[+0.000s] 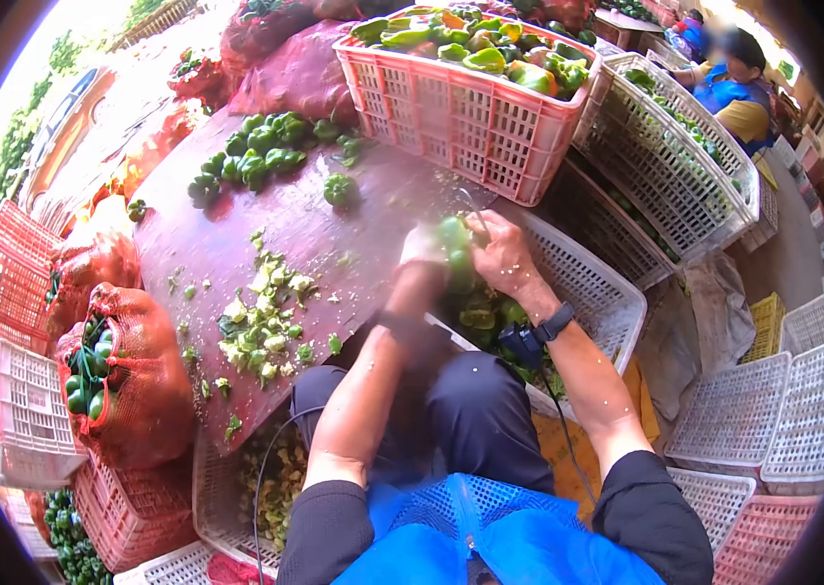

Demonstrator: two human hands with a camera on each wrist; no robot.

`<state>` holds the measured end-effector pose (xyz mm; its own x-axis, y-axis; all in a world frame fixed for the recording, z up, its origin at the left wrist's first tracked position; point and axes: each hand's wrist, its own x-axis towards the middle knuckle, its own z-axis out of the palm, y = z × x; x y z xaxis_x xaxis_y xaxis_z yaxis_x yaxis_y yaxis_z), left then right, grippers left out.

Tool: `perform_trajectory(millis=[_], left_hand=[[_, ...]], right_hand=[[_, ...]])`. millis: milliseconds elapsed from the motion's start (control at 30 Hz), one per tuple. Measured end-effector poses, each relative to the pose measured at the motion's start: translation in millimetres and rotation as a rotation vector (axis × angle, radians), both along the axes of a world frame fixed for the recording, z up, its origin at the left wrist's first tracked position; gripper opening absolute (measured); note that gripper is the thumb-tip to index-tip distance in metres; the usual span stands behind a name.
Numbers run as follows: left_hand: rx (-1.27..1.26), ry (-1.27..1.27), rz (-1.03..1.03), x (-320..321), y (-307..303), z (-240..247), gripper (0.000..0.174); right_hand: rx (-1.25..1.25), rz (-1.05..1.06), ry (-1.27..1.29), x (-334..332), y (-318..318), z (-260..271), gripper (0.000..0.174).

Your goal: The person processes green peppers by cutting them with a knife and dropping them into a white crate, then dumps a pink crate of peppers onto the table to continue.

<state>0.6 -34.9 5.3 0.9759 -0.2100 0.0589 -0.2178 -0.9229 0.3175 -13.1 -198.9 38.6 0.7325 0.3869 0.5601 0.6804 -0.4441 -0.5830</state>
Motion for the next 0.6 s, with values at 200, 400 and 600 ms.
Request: perform_trajectory(millis=[200,400,600], left_hand=[[-0.309,0.077,0.168,7.3,-7.2,-26.4,0.021],[-0.207,0.058,-0.103,-1.7,8.2,-2.3,0.026],[-0.16,0.084,0.022,28.6,18.4,-55.3,0.032]], right_hand=[[0.14,-0.155,0.09,-3.1,-1.2,-22.8,0.025],[0.058,-0.108,0.297,1.8,-17.0,-25.7,0.03],[-0.015,0.057,0.138,7.4,-18.3,-11.9,0.029]])
